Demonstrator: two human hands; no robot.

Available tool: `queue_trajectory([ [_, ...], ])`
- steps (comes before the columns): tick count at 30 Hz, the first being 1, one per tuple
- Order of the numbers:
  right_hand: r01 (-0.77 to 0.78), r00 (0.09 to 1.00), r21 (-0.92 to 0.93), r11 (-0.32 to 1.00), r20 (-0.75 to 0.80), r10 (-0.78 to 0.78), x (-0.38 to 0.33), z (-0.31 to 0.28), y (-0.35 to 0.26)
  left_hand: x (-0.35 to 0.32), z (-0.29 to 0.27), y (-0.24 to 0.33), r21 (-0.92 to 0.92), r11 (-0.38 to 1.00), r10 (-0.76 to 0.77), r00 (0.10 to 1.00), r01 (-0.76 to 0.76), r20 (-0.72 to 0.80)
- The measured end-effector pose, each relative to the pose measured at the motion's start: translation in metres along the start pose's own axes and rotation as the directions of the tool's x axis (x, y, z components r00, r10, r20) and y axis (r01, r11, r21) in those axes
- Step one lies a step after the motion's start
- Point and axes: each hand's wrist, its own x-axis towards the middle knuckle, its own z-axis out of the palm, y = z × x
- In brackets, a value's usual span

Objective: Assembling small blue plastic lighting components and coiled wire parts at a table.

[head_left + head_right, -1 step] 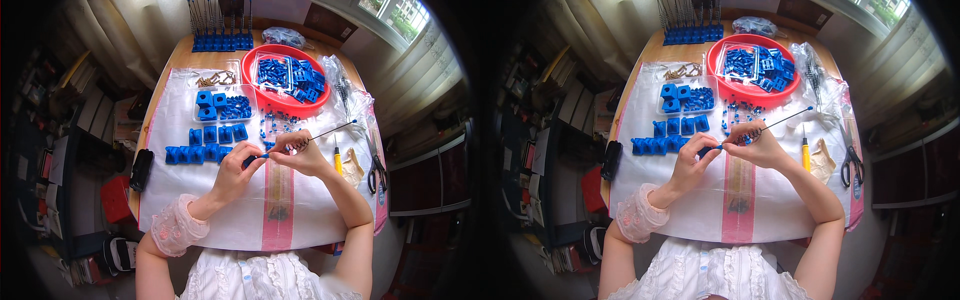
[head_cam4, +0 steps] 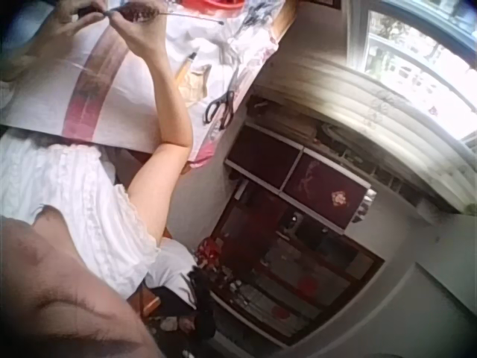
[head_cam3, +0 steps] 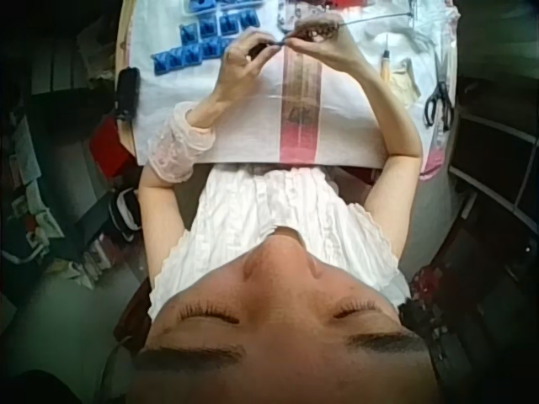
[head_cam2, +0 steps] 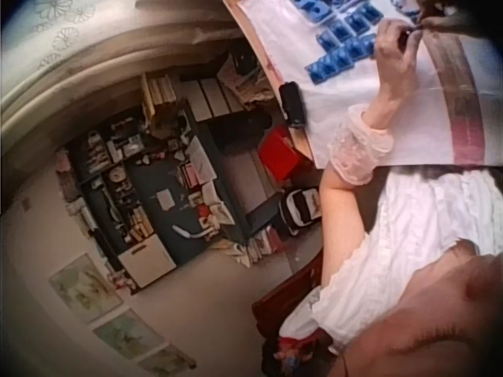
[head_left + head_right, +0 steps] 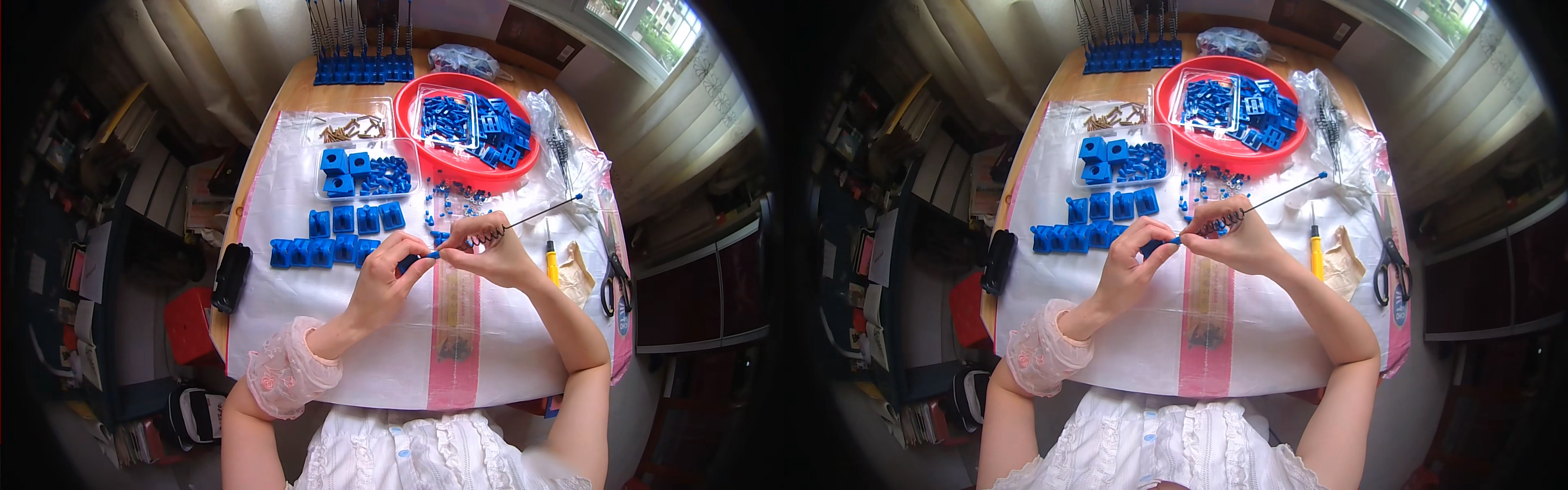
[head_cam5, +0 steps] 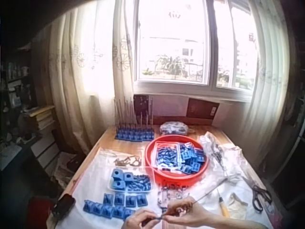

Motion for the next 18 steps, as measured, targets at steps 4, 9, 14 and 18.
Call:
queue_trajectory([
  [4,-0.008,1.0,-0.007,1.0,-0.003,0.008,0.0,0.001,-0.003,0.0,-0.001,-0.002,-0.044,0.999,-0.027,0.999,0.029,0.035],
  [9,-0.009,1.0,-0.007,1.0,-0.016,0.009,-0.001,0.002,-0.005,0.0,0.0,-0.003,-0.077,0.997,-0.013,0.999,0.016,0.035],
  [14,-0.017,1.0,-0.011,1.0,-0.005,0.017,0.0,0.001,-0.002,0.0,0.001,-0.008,-0.078,0.997,0.013,0.999,-0.01,0.039],
  [18,-0.022,1.0,-0.011,1.0,-0.01,0.022,-0.001,0.001,-0.004,-0.001,0.002,-0.014,-0.147,0.988,-0.035,0.997,0.045,0.075],
])
